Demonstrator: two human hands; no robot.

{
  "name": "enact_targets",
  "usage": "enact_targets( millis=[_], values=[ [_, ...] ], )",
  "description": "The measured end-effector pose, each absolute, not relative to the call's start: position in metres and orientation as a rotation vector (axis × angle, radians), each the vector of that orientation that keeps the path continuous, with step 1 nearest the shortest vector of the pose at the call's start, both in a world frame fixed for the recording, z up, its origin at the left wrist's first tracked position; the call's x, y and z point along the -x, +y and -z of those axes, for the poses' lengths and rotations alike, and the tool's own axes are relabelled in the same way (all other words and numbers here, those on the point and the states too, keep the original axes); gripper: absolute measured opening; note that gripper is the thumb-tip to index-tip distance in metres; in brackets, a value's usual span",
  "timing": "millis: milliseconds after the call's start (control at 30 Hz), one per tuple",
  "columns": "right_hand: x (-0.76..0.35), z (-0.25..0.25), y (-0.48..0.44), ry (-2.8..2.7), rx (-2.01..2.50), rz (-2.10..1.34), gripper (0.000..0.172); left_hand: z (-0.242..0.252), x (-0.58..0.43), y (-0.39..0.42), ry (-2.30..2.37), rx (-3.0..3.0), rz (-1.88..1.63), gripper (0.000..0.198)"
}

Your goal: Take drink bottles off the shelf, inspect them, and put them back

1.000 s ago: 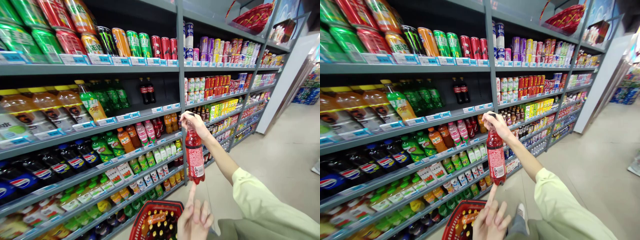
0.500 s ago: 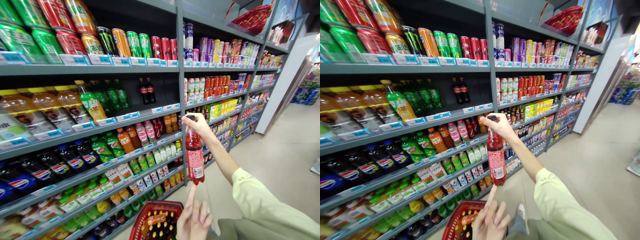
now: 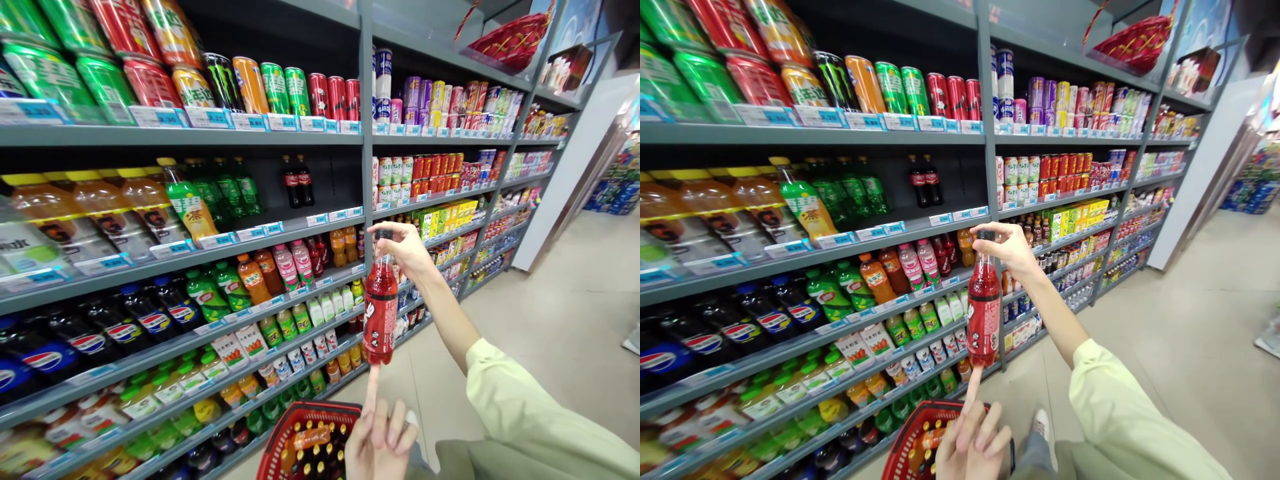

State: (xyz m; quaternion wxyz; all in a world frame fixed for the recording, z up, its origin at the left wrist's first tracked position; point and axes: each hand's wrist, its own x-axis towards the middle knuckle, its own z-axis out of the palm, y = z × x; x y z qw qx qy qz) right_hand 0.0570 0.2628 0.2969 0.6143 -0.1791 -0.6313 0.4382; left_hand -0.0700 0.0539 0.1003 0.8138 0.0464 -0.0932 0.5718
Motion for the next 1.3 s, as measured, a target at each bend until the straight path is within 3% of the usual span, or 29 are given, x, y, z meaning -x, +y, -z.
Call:
enact_targets(
  millis=[167, 333, 667, 867, 1067, 1300],
  values=[
    [-0.057, -0.300, 0.261, -1.394, 0.373, -1.189, 0.064, -0.096, 0.070, 0.054, -0.173, -0.119, -1.229, 0.088],
    [-0.059, -0.300, 0.262, -1.443, 0.301, -1.356, 0.069, -0.093, 0.069, 0.054, -0.156, -0.125, -1.234, 0.084],
    [-0.064, -0.296, 0.269, -1.585, 0.094, -1.455, 0.056, -0.092, 0.066, 0.055, -0.153, -0.156, -1.228, 0.078],
    [-0.067, -0.296, 0.268, -1.589, 0.164, -1.451, 0.065, -0.086, 0.064, 0.057, -0.126, -0.127, -1.233, 0.079],
    [-0.067, -0.297, 0.265, -1.553, 0.168, -1.451, 0.063, -0.087, 0.064, 0.058, -0.092, -0.133, -1.223, 0.080],
    [-0.065, -0.286, 0.247, -1.490, 0.216, -1.309, 0.061, -0.070, 0.060, 0.082, 0.291, -0.378, -1.312, 0.078]
  ],
)
